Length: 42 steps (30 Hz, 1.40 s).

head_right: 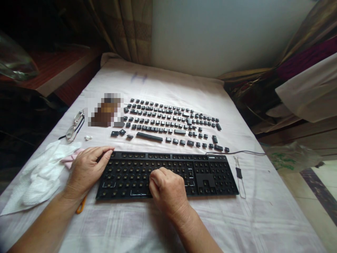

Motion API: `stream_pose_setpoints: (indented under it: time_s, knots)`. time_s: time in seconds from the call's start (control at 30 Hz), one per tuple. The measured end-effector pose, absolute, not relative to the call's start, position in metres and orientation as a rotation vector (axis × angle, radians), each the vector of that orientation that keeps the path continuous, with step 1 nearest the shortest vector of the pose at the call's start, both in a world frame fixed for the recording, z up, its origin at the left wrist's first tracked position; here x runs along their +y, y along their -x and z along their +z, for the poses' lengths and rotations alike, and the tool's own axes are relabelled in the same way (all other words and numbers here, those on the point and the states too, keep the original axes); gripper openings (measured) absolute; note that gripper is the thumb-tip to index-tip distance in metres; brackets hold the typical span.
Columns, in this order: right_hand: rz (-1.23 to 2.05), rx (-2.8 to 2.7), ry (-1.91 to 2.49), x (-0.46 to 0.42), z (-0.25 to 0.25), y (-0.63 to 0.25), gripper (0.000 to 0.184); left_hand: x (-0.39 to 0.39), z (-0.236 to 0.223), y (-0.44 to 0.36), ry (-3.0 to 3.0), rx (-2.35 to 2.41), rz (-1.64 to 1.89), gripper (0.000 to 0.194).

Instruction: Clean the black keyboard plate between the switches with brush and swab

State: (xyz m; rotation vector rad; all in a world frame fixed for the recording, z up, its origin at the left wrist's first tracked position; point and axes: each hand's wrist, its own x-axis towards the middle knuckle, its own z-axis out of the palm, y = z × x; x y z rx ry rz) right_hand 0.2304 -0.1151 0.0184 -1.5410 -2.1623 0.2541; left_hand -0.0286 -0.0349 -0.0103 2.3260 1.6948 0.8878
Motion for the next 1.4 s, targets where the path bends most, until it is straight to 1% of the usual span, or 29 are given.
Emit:
stream_pose_setpoints:
  time_s: [0.23,0.53,0.73,0.9,1.13,1.4]
  knots:
    - [0.258,-2.114,1.593,-0.116,0.018,-0.229,0.017,-0.035,-0.009,0.028,-2.327,1.691,0.892,0.03]
    - [0.251,-2.104,1.549,-0.115,0.018,-0.23,0.015,-0.035,-0.009,0.028,-2.356,1.667,0.923,0.028]
    - [0.352,-1.968,1.463,-0.126,0.021,-0.234,0.015,-0.034,-0.01,0.029,-2.354,1.673,0.907,0.027]
    - [0.278,-1.984,1.39,-0.135,0.018,-0.229,0.013,-0.034,-0.01,0.028,-2.365,1.664,0.925,0.029]
    - [0.199,-1.956,1.462,-0.142,0.003,-0.218,0.021,-0.033,-0.011,0.029,-2.355,1.67,0.92,0.03]
    - [0.127,-1.961,1.513,-0.139,0.001,-0.214,0.027,-0.033,-0.01,0.029,-2.328,1.693,0.899,0.033]
